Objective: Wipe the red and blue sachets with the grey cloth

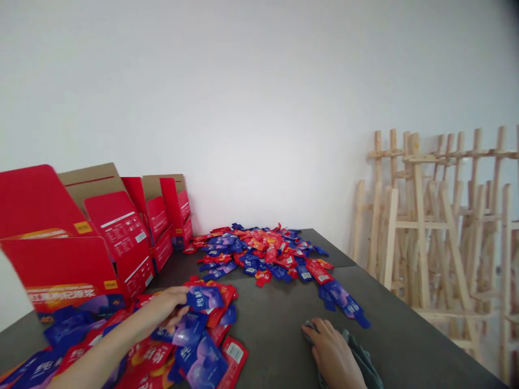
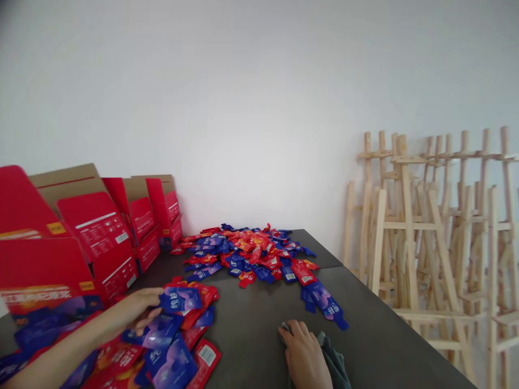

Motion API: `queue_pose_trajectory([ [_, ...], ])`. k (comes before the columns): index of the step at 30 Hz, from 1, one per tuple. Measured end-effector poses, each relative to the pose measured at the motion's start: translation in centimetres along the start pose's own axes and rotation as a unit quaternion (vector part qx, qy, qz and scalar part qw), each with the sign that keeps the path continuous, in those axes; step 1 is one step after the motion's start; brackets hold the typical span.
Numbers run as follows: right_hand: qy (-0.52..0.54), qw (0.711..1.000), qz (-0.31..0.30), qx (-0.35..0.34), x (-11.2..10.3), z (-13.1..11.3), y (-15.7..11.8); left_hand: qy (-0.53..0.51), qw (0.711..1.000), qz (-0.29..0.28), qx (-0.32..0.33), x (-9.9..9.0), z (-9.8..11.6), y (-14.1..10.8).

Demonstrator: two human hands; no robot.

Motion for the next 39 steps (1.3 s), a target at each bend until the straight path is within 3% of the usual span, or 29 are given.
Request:
queue_pose_trajectory([
  [2, 0.007, 1.000, 0.008, -0.004, 0.0, -0.1, 0.0, 0.072, 0.995, 0.030, -0.055, -2.6, -1.4, 0.5],
  [4, 0.013, 1.000, 0.018, -0.001, 0.0, -0.2, 0.1, 0.206, 0.970, 0.105, -0.075, -4.8, -2.2, 0.5],
  [6, 0.019, 0.999, 0.029, 0.004, -0.1, -0.2, 0.1, 0.382, 0.897, 0.221, -0.026, -6.2, -1.6, 0.0],
  [9, 0.031, 0.999, 0.044, 0.009, -0.2, -0.4, 0.2, 0.562, 0.749, 0.343, 0.078, -5.2, 1.2, -0.7],
  [10, 0.036, 0.998, 0.047, 0.010, -0.2, -0.5, 0.2, 0.584, 0.725, 0.349, 0.105, -3.9, 2.4, -0.6],
  [11, 0.041, 0.998, 0.050, 0.012, -0.2, -0.5, 0.2, 0.589, 0.721, 0.341, 0.132, -2.1, 3.6, -0.3],
  [14, 0.057, 0.997, 0.058, 0.017, -0.3, -0.5, 0.2, 0.553, 0.768, 0.241, 0.216, 5.3, 7.2, 2.2],
  [16, 0.065, 0.996, 0.063, 0.022, -0.5, -0.5, 0.1, 0.508, 0.797, 0.212, 0.247, 10.2, 9.4, 4.6],
  [19, 0.074, 0.995, 0.065, 0.032, -0.6, -0.3, 0.1, 0.480, 0.812, 0.218, 0.252, 15.9, 12.1, 8.4],
  [21, 0.080, 0.994, 0.062, 0.034, -0.6, -0.2, 0.1, 0.463, 0.822, 0.224, 0.244, 18.1, 13.4, 10.4],
  [25, 0.092, 0.994, 0.057, 0.034, -0.5, 0.0, 0.2, 0.432, 0.845, 0.216, 0.228, 19.2, 15.0, 12.5],
  [31, 0.086, 0.995, 0.046, 0.034, -0.5, 0.1, 0.2, 0.348, 0.892, 0.187, 0.222, 15.4, 15.3, 11.0],
  [35, 0.074, 0.995, 0.054, 0.029, -1.0, -0.3, 0.2, 0.271, 0.936, 0.123, 0.187, 14.5, 11.2, 7.7],
  [39, 0.061, 0.997, 0.050, 0.021, -1.7, -0.7, 0.1, 0.181, 0.977, 0.031, 0.111, 17.0, 4.1, 4.3],
])
Point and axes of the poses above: each hand's wrist, its own y-axis towards the middle knuckle, its own x-axis out of the palm, z = x × y, the point moved 3 cm from there along y, towards the middle knuckle, and after that the axes turned 10 degrees about -x, right-handed, at the moved point
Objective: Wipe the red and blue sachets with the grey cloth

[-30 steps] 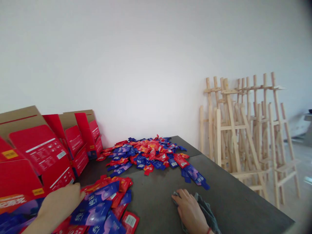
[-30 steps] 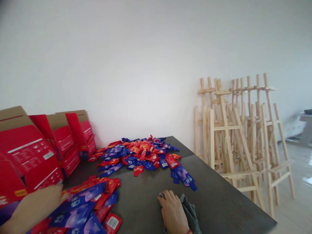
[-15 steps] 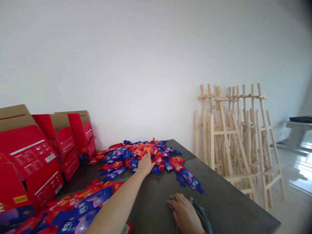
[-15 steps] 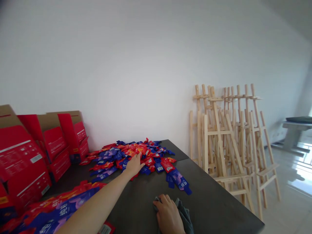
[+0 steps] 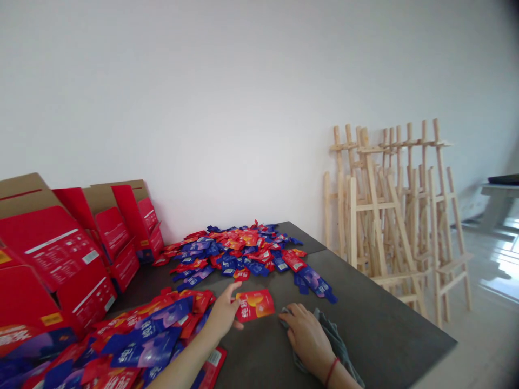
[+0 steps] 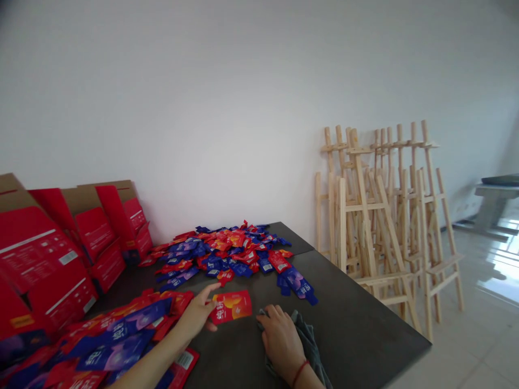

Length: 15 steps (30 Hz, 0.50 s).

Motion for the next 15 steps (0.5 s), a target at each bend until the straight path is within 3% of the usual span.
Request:
queue_pose_trajectory([
  [3, -0.002, 1.000, -0.006, -0.003, -0.3, -0.1, 0.0, -0.066, 0.995, -0.064, -0.040, 3.3, -2.8, -2.8],
  [5, 0.005, 1.000, -0.003, -0.003, -0.5, 0.0, 0.0, -0.022, 0.998, -0.055, -0.015, 4.3, -3.6, -3.9],
  [8, 0.024, 1.000, 0.011, 0.010, -0.7, 0.1, 0.1, 0.041, 0.998, -0.038, 0.042, 4.7, -4.0, -5.0],
  [11, 0.044, 0.999, 0.023, 0.014, -0.8, -0.8, 0.2, 0.014, 0.997, -0.053, 0.049, 4.9, -4.3, -5.3],
  [15, 0.046, 0.996, -0.006, -0.080, -0.2, -4.3, 0.1, -0.056, 0.991, -0.086, 0.089, 5.1, -4.4, -5.5],
])
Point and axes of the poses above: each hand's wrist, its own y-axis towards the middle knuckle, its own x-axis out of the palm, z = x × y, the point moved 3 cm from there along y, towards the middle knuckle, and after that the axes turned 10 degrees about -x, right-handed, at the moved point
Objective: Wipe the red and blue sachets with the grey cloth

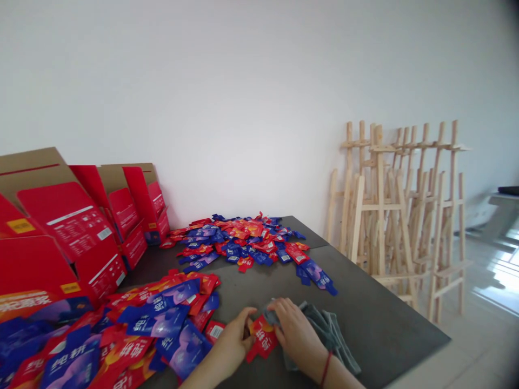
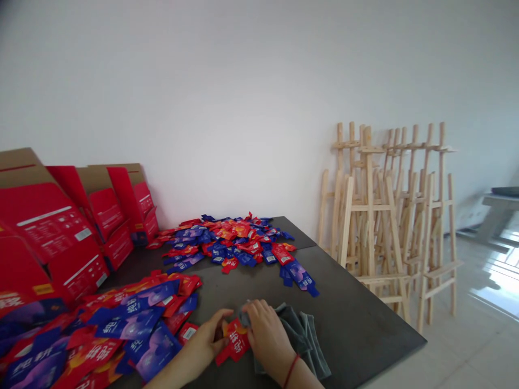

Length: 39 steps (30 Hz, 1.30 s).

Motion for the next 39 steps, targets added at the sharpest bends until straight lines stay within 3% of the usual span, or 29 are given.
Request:
queue_pose_trajectory([
  [2, -0.011, 0.998, -0.026, -0.057, 0.6, -1.4, 0.2, -0.005, 1.000, 0.003, 0.025, 0.0, -0.1, -0.1],
  [4, -0.027, 0.997, -0.032, -0.067, 0.9, -1.7, 0.3, 0.000, 0.999, 0.011, 0.031, 0.1, -0.2, 0.0],
  [8, -0.056, 0.998, -0.029, 0.009, 0.6, 0.3, 0.1, 0.003, 1.000, 0.009, 0.016, 0.3, -0.7, 0.3],
  [17, -0.098, 0.989, -0.058, 0.091, -1.1, 4.5, 0.1, -0.015, 0.999, 0.038, 0.003, 0.2, -1.0, 0.6],
  [21, -0.051, 0.998, -0.026, 0.034, -1.3, 2.1, 0.1, -0.038, 0.998, 0.050, 0.003, 0.3, -1.2, 0.8],
  [25, -0.009, 0.998, -0.034, -0.059, 0.5, -1.6, 0.4, -0.076, 0.996, 0.033, 0.022, 0.6, -1.5, 1.0],
  [28, -0.024, 0.996, -0.050, -0.070, 1.8, -2.2, 1.0, -0.064, 0.997, 0.028, 0.029, 0.6, -1.6, 1.3],
  [34, -0.069, 0.997, -0.045, 0.006, 1.5, 0.3, 1.8, -0.015, 0.999, 0.031, 0.016, 0.2, -0.9, 0.9],
  [39, -0.093, 0.993, -0.050, 0.057, 0.3, 3.1, 0.7, -0.051, 0.998, 0.025, -0.025, 0.2, -1.1, 1.0],
])
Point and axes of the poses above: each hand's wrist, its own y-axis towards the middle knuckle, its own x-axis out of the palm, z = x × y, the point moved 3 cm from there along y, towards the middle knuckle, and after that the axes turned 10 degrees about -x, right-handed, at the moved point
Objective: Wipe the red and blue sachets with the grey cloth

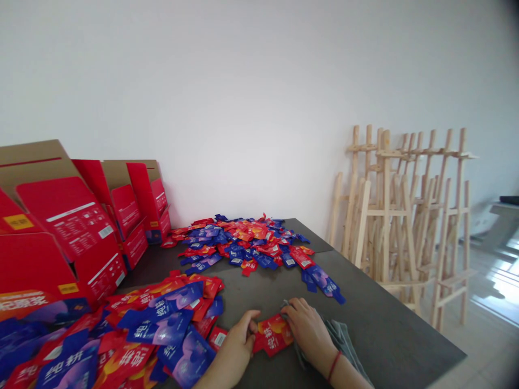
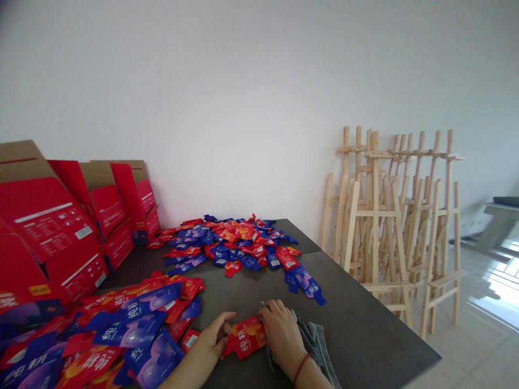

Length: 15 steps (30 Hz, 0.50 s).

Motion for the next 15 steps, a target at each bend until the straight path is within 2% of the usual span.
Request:
queue_pose_trajectory([
  [4, -0.002, 0.998, -0.004, 0.055, -0.6, 2.6, -1.2, -0.024, 0.999, -0.004, -0.039, 0.2, -0.7, 0.6],
  [6, 0.015, 0.998, 0.010, 0.054, -1.0, 2.6, -1.7, -0.031, 0.998, -0.001, -0.053, 0.3, -0.8, 0.7],
  [9, 0.061, 0.998, 0.028, -0.018, -1.4, 0.2, -2.2, -0.040, 0.997, -0.004, -0.066, 0.3, -0.7, 0.7],
  [12, 0.083, 0.989, 0.012, -0.122, -1.0, -3.0, -2.5, -0.049, 0.997, -0.006, -0.055, 0.2, -0.4, 0.5],
  [15, 0.075, 0.985, -0.013, -0.157, -0.3, -4.5, -2.5, -0.052, 0.997, -0.007, -0.047, 0.0, -0.2, 0.4],
])
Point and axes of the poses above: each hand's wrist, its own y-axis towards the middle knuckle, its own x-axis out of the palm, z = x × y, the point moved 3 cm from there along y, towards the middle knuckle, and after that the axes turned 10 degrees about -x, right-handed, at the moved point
